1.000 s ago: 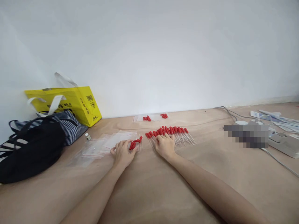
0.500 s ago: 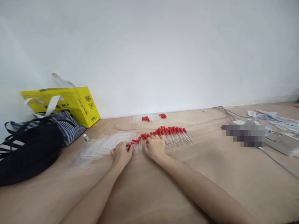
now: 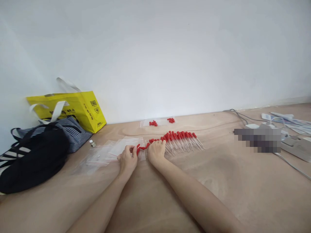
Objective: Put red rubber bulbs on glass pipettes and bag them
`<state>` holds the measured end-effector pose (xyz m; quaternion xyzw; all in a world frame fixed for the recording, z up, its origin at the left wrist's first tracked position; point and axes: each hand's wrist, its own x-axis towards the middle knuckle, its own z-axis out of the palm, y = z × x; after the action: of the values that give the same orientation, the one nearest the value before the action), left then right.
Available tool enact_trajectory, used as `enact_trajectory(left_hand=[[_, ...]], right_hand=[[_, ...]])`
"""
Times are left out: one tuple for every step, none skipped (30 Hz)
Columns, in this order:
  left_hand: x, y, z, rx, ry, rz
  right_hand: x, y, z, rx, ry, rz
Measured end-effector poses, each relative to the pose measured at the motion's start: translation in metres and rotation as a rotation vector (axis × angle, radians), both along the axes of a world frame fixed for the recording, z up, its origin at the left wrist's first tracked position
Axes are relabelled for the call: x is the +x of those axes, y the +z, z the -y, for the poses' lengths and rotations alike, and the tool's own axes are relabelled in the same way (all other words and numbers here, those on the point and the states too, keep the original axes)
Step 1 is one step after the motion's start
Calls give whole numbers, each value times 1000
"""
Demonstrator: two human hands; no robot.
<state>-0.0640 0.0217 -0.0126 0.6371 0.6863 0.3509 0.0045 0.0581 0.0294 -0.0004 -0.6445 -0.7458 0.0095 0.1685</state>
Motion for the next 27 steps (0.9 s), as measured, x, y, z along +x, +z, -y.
enact_trajectory(left_hand=[[-2, -2, -1, 33, -21, 7], [-3, -4, -3, 67, -40, 8], [-5, -6, -4, 96, -58, 3], [-6, -8, -5, 118, -76, -7], [-7, -9, -6, 137, -98, -15], [-7, -10, -7, 157, -125, -19], [-7, -11, -7, 175, -154, -17], [-6, -12, -7, 191, -186, -8], [-5, -12, -6, 207, -218, 7], [-2, -12, -5, 222, -250, 27], [1, -11, -2, 232, -286, 47], [4, -10, 1, 233, -324, 61], [9, -9, 5, 227, -365, 66], [14, -7, 10, 213, -409, 61], [19, -5, 15, 192, -455, 54], [24, -4, 20, 166, -504, 49], [28, -3, 25, 135, -550, 59], [33, -3, 30, 98, -591, 87], [37, -4, 33, 55, -628, 133], [40, -5, 36, 9, -659, 193], [42, -6, 38, -36, -684, 260], [44, -8, 38, -75, -701, 327], [45, -10, 38, -110, -713, 390], [46, -11, 38, -136, -721, 451], [46, -12, 37, -157, -723, 513], [46, -13, 36, -177, -722, 575], [46, -13, 35, -194, -718, 634]], right_hand=[[2, 1, 2, 24, -37, -8], [6, 2, 4, 46, -73, -13], [11, 3, 6, 68, -97, -16], [18, 4, 9, 92, -98, -20], [27, 4, 13, 117, -86, -25], [38, 4, 17, 142, -67, -28], [50, 2, 22, 164, -42, -32], [64, 0, 27, 188, 6, -43], [78, -4, 32, 204, 49, -56], [92, -9, 38, 215, 94, -70], [105, -15, 44, 260, 172, -138], [118, -20, 49, 308, 230, -205], [129, -26, 55, 354, 269, -264], [137, -30, 60, 370, 294, -296], [144, -34, 64, 374, 305, -310], [148, -36, 68, 368, 313, -314], [151, -36, 70, 355, 315, -315], [151, -36, 73, 341, 311, -317], [149, -35, 74, 329, 303, -322], [147, -34, 75, 318, 294, -329], [144, -33, 76, 309, 285, -338], [140, -32, 77, 300, 280, -344], [136, -32, 77, 289, 282, -349], [133, -33, 78, 276, 289, -356], [131, -34, 78, 265, 296, -363], [129, -35, 79, 254, 300, -372], [128, -36, 79, 245, 301, -382]])
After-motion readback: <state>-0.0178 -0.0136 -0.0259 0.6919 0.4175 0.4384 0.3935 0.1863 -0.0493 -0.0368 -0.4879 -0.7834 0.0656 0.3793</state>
